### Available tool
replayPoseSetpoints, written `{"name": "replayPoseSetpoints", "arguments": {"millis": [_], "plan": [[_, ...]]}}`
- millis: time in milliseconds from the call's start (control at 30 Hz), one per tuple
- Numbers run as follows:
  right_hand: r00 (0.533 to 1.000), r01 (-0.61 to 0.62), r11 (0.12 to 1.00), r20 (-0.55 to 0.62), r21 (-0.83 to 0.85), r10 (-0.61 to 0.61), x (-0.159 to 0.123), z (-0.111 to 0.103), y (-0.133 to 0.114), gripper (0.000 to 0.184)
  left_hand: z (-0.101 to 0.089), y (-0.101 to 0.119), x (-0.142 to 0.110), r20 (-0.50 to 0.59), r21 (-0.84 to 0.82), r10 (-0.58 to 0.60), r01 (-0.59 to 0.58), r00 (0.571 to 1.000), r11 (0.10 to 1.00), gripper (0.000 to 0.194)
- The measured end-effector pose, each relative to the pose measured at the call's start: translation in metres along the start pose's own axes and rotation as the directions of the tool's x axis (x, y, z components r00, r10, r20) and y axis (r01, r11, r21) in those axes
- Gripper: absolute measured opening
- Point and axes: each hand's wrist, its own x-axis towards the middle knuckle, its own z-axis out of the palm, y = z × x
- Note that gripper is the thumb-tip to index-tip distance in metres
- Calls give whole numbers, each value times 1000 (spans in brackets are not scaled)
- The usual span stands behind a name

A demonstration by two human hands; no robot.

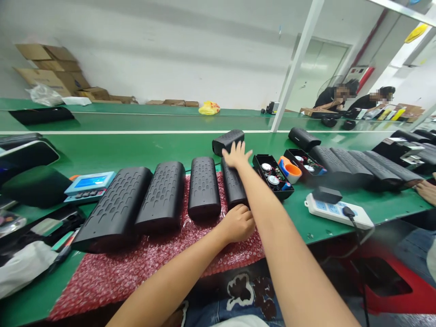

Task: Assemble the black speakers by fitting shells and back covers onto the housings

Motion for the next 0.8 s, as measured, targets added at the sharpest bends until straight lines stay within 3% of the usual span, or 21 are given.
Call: {"name": "replayPoseSetpoints", "arguments": {"millis": [133,267,367,467,533,567,633,667,700,733,767,800], "plan": [[994,-76,997,77,26,74,0,30,10,81,2,0,1,4,5,7,-7,1000,1000,18],[998,-58,998,32,-26,58,-4,30,0,78,-8,7,3,38,27,29,-30,999,999,18],[999,25,997,-19,-75,-27,-12,13,-27,71,-38,24,-7,59,6,102,-103,993,995,19],[978,167,983,-112,-79,-175,-23,-7,-77,65,-71,39,-37,12,-14,61,-61,998,998,27],[910,363,929,-185,-74,-371,-39,-18,-126,61,-85,41,-76,4,1,6,-6,1000,1000,27],[837,482,872,-246,-90,-488,-53,-23,-155,58,-90,41,-102,2,23,-46,46,999,999,24],[635,710,692,-304,-135,-710,-97,-28,-212,55,-99,43,-168,-23,99,-260,261,965,960,21],[518,804,576,-303,-146,-800,-127,-28,-239,52,-104,48,-205,-41,149,-416,418,908,896,20],[408,880,457,-284,-133,-868,-160,-26,-264,47,-110,54,-242,-44,185,-599,596,800,782,18],[303,937,337,-260,-98,-917,-195,-20,-285,41,-116,63,-279,-31,203,-801,788,598,581,15],[213,973,227,-234,-38,-949,-231,-12,-304,36,-124,74,-314,-17,207,-947,928,321,311,14],[143,990,136,-208,44,-968,-266,0,-318,34,-134,87,-346,-55,227,-987,965,149,133,17]]}}
